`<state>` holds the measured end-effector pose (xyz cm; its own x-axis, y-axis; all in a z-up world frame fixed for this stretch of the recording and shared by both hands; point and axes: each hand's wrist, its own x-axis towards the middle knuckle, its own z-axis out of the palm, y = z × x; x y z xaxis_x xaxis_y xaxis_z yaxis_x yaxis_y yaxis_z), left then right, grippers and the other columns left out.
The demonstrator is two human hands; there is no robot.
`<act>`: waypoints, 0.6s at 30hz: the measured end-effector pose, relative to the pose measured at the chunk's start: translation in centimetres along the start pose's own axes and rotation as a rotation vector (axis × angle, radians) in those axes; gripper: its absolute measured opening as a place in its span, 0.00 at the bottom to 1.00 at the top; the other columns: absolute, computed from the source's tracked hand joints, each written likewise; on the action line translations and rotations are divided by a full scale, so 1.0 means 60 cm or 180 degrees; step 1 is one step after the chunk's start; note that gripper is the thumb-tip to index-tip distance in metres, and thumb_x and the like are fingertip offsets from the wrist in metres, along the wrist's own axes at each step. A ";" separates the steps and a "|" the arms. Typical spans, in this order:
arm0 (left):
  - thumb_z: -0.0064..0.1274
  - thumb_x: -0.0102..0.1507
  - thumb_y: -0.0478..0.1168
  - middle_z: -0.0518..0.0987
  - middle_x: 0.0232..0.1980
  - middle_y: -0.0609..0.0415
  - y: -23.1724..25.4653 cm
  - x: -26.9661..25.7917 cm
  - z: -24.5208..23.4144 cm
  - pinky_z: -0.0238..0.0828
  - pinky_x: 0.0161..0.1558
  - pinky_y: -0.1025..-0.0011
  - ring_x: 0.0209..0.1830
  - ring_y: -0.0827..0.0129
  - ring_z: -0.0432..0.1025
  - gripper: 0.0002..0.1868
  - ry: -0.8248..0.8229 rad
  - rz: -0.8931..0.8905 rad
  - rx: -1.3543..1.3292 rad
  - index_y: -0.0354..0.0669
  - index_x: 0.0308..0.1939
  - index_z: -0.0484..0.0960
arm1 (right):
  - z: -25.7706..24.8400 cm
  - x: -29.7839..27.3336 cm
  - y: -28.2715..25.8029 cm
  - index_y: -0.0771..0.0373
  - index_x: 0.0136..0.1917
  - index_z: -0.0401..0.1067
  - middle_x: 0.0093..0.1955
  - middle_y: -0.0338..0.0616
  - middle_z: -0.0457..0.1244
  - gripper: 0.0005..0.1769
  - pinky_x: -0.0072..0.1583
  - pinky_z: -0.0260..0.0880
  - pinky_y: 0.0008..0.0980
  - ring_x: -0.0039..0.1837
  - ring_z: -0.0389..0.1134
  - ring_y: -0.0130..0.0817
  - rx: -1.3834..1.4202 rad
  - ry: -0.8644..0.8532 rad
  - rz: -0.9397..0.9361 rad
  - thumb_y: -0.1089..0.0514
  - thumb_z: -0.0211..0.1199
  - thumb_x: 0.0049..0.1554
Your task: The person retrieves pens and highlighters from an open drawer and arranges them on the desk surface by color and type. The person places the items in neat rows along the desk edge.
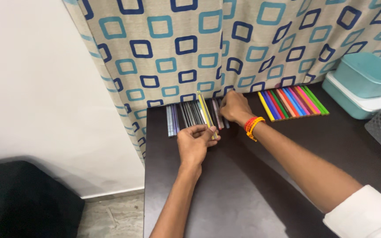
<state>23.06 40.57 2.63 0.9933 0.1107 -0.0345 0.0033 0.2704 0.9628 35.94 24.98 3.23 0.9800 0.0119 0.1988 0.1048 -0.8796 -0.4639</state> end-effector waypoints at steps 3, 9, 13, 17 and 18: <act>0.61 0.61 0.33 0.86 0.36 0.44 0.002 -0.004 0.001 0.81 0.34 0.74 0.31 0.66 0.82 0.13 -0.0058 0.0042 0.0030 0.22 0.44 0.83 | -0.005 -0.001 -0.013 0.62 0.41 0.83 0.48 0.59 0.71 0.09 0.58 0.73 0.46 0.54 0.74 0.55 -0.0079 -0.0064 0.0203 0.60 0.73 0.45; 0.61 0.61 0.34 0.86 0.36 0.43 0.000 -0.005 0.005 0.81 0.34 0.74 0.31 0.67 0.82 0.13 -0.0055 -0.0001 0.0115 0.23 0.44 0.83 | -0.012 0.002 -0.025 0.68 0.43 0.80 0.50 0.60 0.71 0.18 0.59 0.73 0.48 0.57 0.73 0.55 -0.0157 -0.0183 0.0373 0.55 0.78 0.44; 0.60 0.61 0.33 0.86 0.36 0.43 -0.007 -0.001 0.005 0.81 0.33 0.74 0.31 0.66 0.82 0.12 -0.0088 -0.0001 0.0088 0.23 0.44 0.82 | -0.011 0.005 -0.027 0.71 0.43 0.80 0.50 0.61 0.70 0.20 0.60 0.73 0.48 0.57 0.72 0.56 -0.0220 -0.0195 0.0334 0.54 0.79 0.43; 0.60 0.61 0.33 0.86 0.37 0.43 -0.009 -0.001 0.007 0.81 0.34 0.74 0.31 0.66 0.82 0.12 -0.0103 -0.0006 0.0068 0.23 0.44 0.82 | -0.014 0.005 -0.024 0.70 0.42 0.79 0.49 0.62 0.70 0.21 0.58 0.73 0.48 0.56 0.72 0.57 -0.0198 -0.0152 0.0375 0.54 0.80 0.42; 0.60 0.61 0.33 0.86 0.37 0.43 -0.010 0.000 0.007 0.81 0.34 0.74 0.31 0.66 0.82 0.12 -0.0109 -0.0007 0.0041 0.23 0.44 0.82 | -0.015 0.005 -0.023 0.70 0.41 0.79 0.48 0.62 0.70 0.20 0.57 0.73 0.48 0.55 0.72 0.57 -0.0182 -0.0154 0.0393 0.54 0.80 0.41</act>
<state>23.08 39.99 2.18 0.9966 0.0772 -0.0277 0.0069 0.2583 0.9660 35.92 25.78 4.70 0.9920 -0.0765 0.1007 -0.0256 -0.9014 -0.4322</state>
